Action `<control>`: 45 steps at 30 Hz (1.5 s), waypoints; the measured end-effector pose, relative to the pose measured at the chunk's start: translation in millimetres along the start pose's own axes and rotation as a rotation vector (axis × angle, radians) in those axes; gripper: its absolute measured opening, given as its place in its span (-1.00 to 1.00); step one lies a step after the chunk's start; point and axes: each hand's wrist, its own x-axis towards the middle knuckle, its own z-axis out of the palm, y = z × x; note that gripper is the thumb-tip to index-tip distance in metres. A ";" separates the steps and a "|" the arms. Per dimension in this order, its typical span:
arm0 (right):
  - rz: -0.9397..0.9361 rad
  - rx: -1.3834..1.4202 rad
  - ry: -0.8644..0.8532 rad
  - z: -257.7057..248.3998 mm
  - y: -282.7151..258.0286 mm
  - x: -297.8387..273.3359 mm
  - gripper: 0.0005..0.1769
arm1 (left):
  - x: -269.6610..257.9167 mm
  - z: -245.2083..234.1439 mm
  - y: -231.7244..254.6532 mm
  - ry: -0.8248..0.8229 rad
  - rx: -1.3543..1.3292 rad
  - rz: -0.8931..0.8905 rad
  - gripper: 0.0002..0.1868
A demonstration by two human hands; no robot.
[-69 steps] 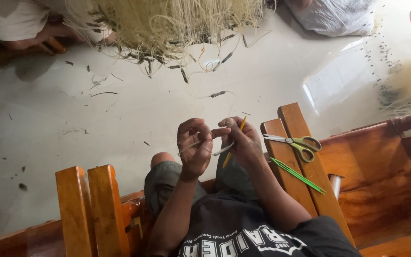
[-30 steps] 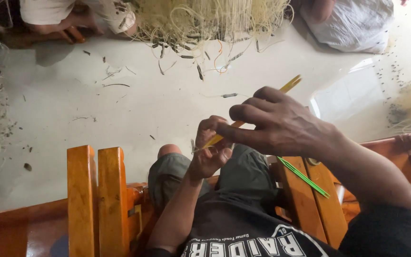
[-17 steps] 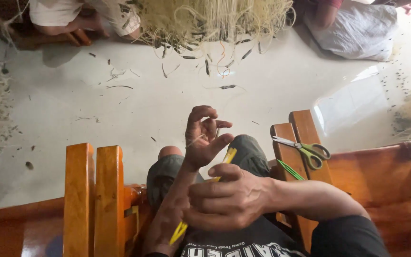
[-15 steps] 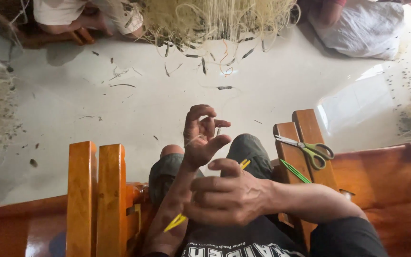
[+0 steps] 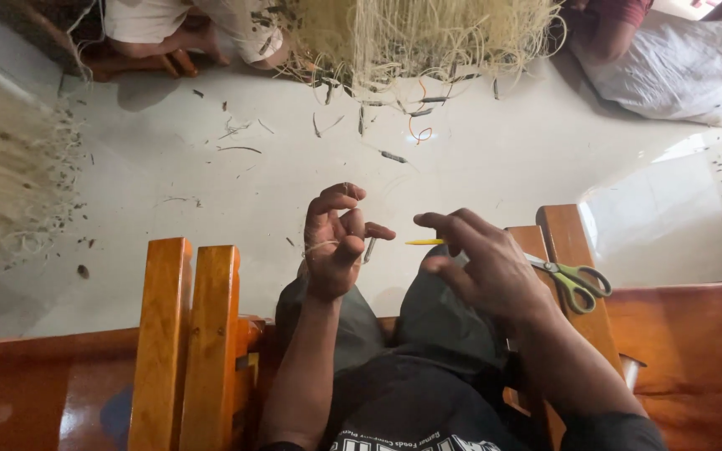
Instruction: Repairing a fishing net using a yellow shuttle and scissors to weave and knot the mesh.
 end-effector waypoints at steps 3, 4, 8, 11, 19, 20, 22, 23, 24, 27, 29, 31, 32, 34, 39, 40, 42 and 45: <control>0.041 0.165 0.079 -2.5 1.2 4.2 -0.32 | -6.0 -1.8 -3.9 -0.018 -0.037 -0.013 -0.35; 0.027 0.011 0.035 -4.5 -2.3 7.4 -0.41 | -5.9 0.3 -1.2 -0.009 -0.043 -0.016 -0.35; 0.033 -0.102 -0.068 -5.0 -0.7 14.1 -0.50 | -1.6 3.5 10.3 0.007 0.002 -0.017 -0.35; 0.020 0.252 -0.047 -20.2 -6.2 14.4 -0.25 | -5.7 -3.2 6.5 0.047 -0.055 -0.030 -0.38; 0.006 0.041 -0.117 -10.8 3.3 15.2 -0.46 | -2.6 2.2 15.4 0.104 0.008 -0.036 -0.40; 0.008 0.208 -0.116 -14.5 3.6 14.8 -0.38 | -4.9 -1.1 12.3 0.122 0.000 -0.045 -0.40; 0.028 0.327 -0.090 -25.2 -1.6 10.6 -0.24 | -5.8 3.2 13.1 0.126 0.006 -0.044 -0.40; 0.048 0.443 -0.052 -31.0 -4.3 7.9 -0.10 | -5.2 5.6 13.1 0.119 0.009 -0.042 -0.41; 0.052 0.444 -0.051 -27.5 -6.8 11.1 -0.10 | -5.7 10.4 14.8 0.119 0.008 -0.047 -0.41; -0.017 0.131 0.208 -18.4 -12.2 20.4 -0.63 | -3.0 20.0 14.9 0.048 0.085 -0.026 -0.37; -0.084 -0.009 0.331 -10.4 -14.5 20.7 -0.90 | -7.0 20.7 10.7 0.039 0.073 -0.024 -0.34; -0.110 -0.076 0.345 -7.8 -12.9 23.8 -0.88 | -4.0 26.8 15.4 0.039 0.068 -0.020 -0.33; -0.135 -0.144 0.363 -6.5 -11.9 25.4 -0.84 | -2.3 29.7 17.7 0.035 0.062 -0.016 -0.31; -0.147 -0.114 0.349 -4.7 -14.0 27.9 -0.85 | -4.4 26.2 12.4 0.034 0.024 -0.032 -0.30; -0.314 0.132 0.350 8.2 -7.0 34.6 -0.82 | -2.6 32.1 7.9 0.058 -0.082 -0.096 -0.35; -0.358 0.207 0.368 13.5 -4.3 35.2 -0.71 | -4.7 29.0 1.1 0.052 -0.082 -0.101 -0.35; -0.400 0.278 0.392 20.5 -2.1 35.8 -0.59 | -8.4 13.6 -19.8 0.039 -0.084 -0.109 -0.34; -0.501 0.287 0.461 25.8 1.1 29.5 -0.75 | -11.6 -3.0 -42.6 0.030 -0.004 -0.076 -0.40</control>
